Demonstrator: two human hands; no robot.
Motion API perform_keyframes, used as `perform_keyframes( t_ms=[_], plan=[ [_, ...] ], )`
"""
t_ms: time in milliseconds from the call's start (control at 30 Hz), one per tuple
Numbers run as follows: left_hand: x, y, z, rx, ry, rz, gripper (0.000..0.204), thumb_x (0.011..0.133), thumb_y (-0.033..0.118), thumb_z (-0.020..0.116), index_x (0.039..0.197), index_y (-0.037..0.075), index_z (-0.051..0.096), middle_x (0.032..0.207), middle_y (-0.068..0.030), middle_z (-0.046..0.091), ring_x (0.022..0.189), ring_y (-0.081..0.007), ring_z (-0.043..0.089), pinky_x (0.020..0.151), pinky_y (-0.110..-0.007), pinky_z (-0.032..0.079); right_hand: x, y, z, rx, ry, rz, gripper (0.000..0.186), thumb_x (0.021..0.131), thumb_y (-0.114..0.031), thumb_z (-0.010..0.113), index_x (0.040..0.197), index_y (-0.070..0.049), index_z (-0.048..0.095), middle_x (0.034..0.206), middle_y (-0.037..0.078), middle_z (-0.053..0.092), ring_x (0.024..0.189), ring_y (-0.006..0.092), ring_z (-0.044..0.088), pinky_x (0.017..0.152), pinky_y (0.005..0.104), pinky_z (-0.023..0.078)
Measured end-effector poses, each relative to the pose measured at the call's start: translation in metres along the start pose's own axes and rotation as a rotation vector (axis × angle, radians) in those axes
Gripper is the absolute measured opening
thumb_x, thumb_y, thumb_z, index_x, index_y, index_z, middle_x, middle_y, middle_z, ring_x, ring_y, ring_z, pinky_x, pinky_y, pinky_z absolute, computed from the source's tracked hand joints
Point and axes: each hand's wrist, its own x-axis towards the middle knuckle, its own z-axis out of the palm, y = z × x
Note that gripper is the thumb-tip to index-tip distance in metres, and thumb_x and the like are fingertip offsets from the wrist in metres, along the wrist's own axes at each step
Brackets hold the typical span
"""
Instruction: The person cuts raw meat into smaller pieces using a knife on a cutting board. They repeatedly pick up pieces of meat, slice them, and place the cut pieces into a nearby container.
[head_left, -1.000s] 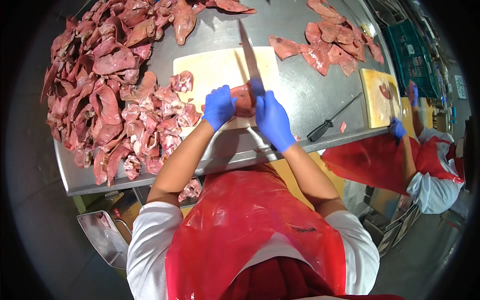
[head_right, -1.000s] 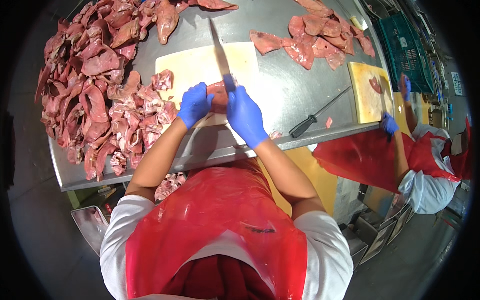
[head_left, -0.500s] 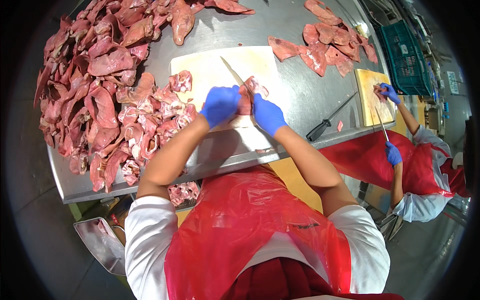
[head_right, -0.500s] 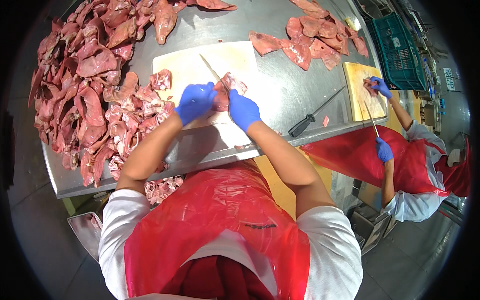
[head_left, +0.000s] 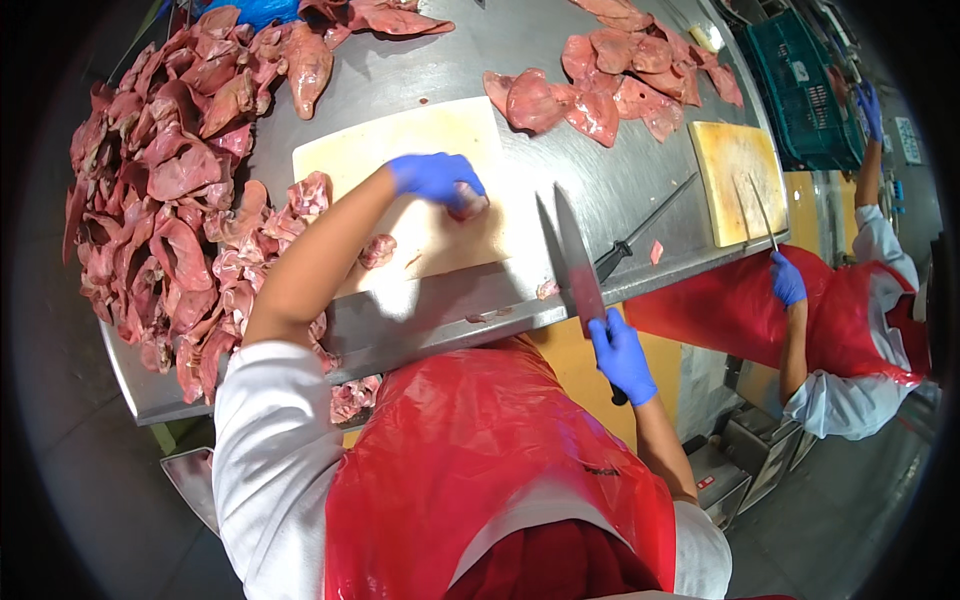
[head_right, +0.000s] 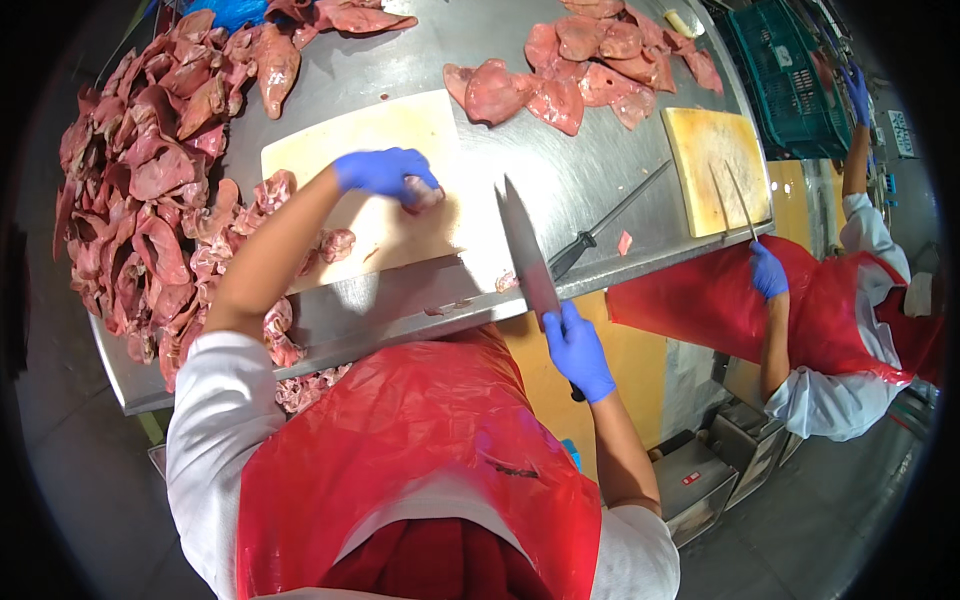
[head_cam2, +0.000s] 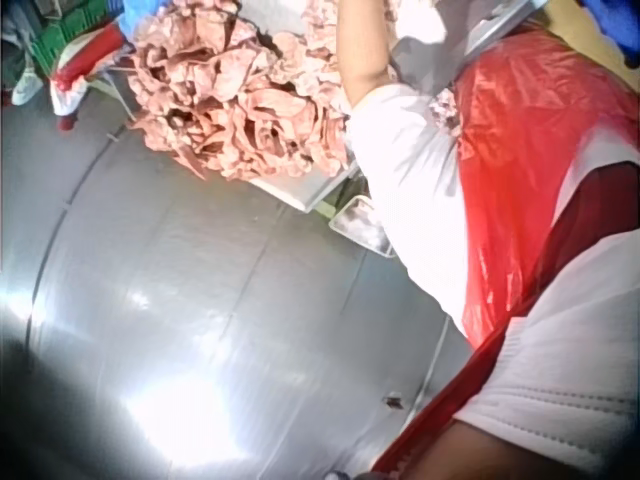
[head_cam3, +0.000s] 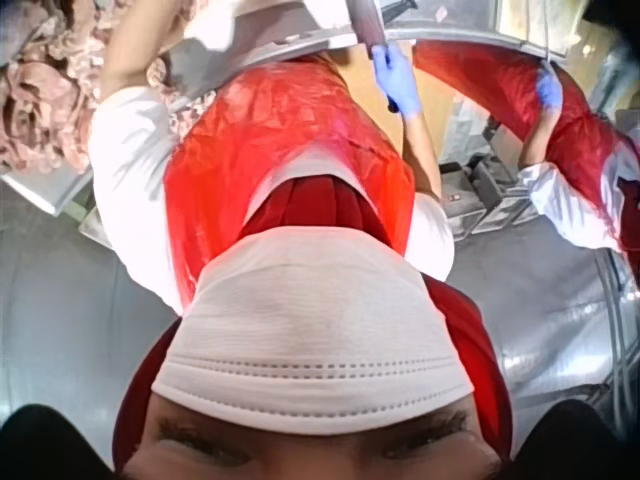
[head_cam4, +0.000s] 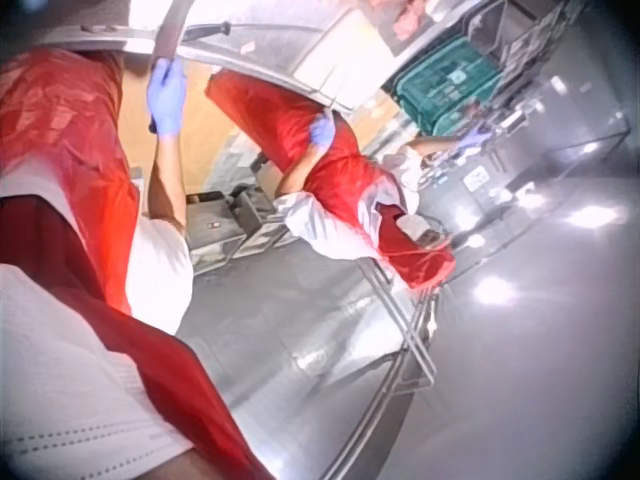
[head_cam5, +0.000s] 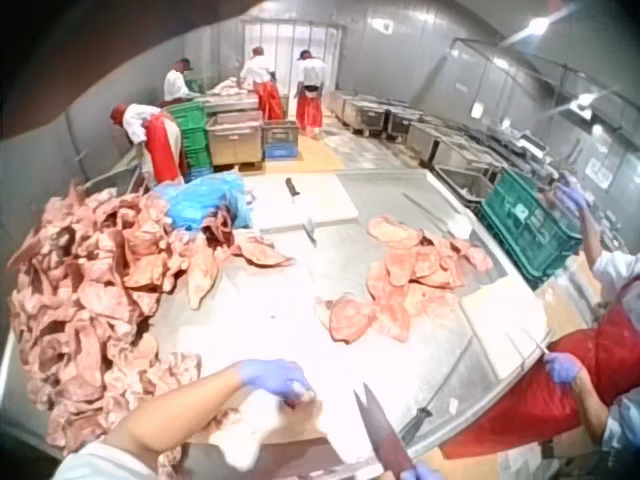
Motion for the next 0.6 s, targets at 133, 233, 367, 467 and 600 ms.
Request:
perform_keyframes(
  t_ms=[133, 233, 367, 467, 600],
  plan=[
    [-0.066, 0.001, 0.098, -0.398, 0.858, -0.322, 0.032, 0.085, 0.013, 0.071, 0.114, 0.002, 0.063, 0.102, -0.0074, 0.066, 0.095, -0.0159, 0.062, 0.085, -0.03, 0.051, 0.05, -0.049, 0.043, 0.35, 0.033, -0.003, 0.025, 0.101, -0.025, 0.055, 0.106, 0.0, 0.054, 0.071, 0.011, 0.062, 0.051, 0.0137, 0.056, 0.047, 0.0321, 0.048],
    [-0.056, 0.004, 0.138, -0.402, 1.273, -0.33, 0.032, 0.081, 0.019, 0.076, 0.106, 0.004, 0.065, 0.1, -0.0157, 0.065, 0.096, -0.0284, 0.065, 0.085, -0.037, 0.052, 0.111, -0.095, 0.091, 0.052, 0.184, -0.396, 0.022, 0.101, -0.022, 0.054, 0.107, -0.001, 0.053, 0.075, 0.025, 0.063, 0.064, 0.0455, 0.061, 0.056, 0.0484, 0.049],
    [-0.043, 0.027, 0.136, -0.52, 1.31, -0.362, 0.024, 0.081, 0.015, 0.075, 0.101, 0.005, 0.066, 0.098, -0.0134, 0.066, 0.092, -0.0269, 0.065, 0.081, -0.037, 0.052, 0.142, -0.136, 0.108, -0.183, 0.151, -0.444, 0.021, 0.098, -0.021, 0.052, 0.106, -0.002, 0.05, 0.077, 0.027, 0.064, 0.075, 0.0481, 0.063, 0.064, 0.0557, 0.048],
    [-0.045, 0.024, 0.138, -0.543, 1.329, -0.35, 0.017, 0.079, 0.011, 0.074, 0.094, 0.007, 0.067, 0.093, -0.0122, 0.066, 0.088, -0.0272, 0.064, 0.079, -0.038, 0.051, 0.101, -0.112, 0.104, -0.453, 0.011, -0.278, 0.022, 0.098, -0.023, 0.052, 0.107, -0.003, 0.049, 0.078, 0.028, 0.064, 0.072, 0.0464, 0.064, 0.064, 0.0563, 0.048],
    [-0.039, 0.02, 0.155, -0.342, 1.422, -0.168, 0.009, 0.081, 0.007, 0.071, 0.088, 0.007, 0.065, 0.088, -0.0064, 0.065, 0.082, -0.0177, 0.063, 0.075, -0.031, 0.051, 0.067, -0.053, 0.098, -0.504, 0.024, -0.419, 0.024, 0.099, -0.024, 0.05, 0.107, -0.002, 0.049, 0.071, 0.027, 0.063, 0.069, 0.0482, 0.064, 0.063, 0.059, 0.048]
  ],
)
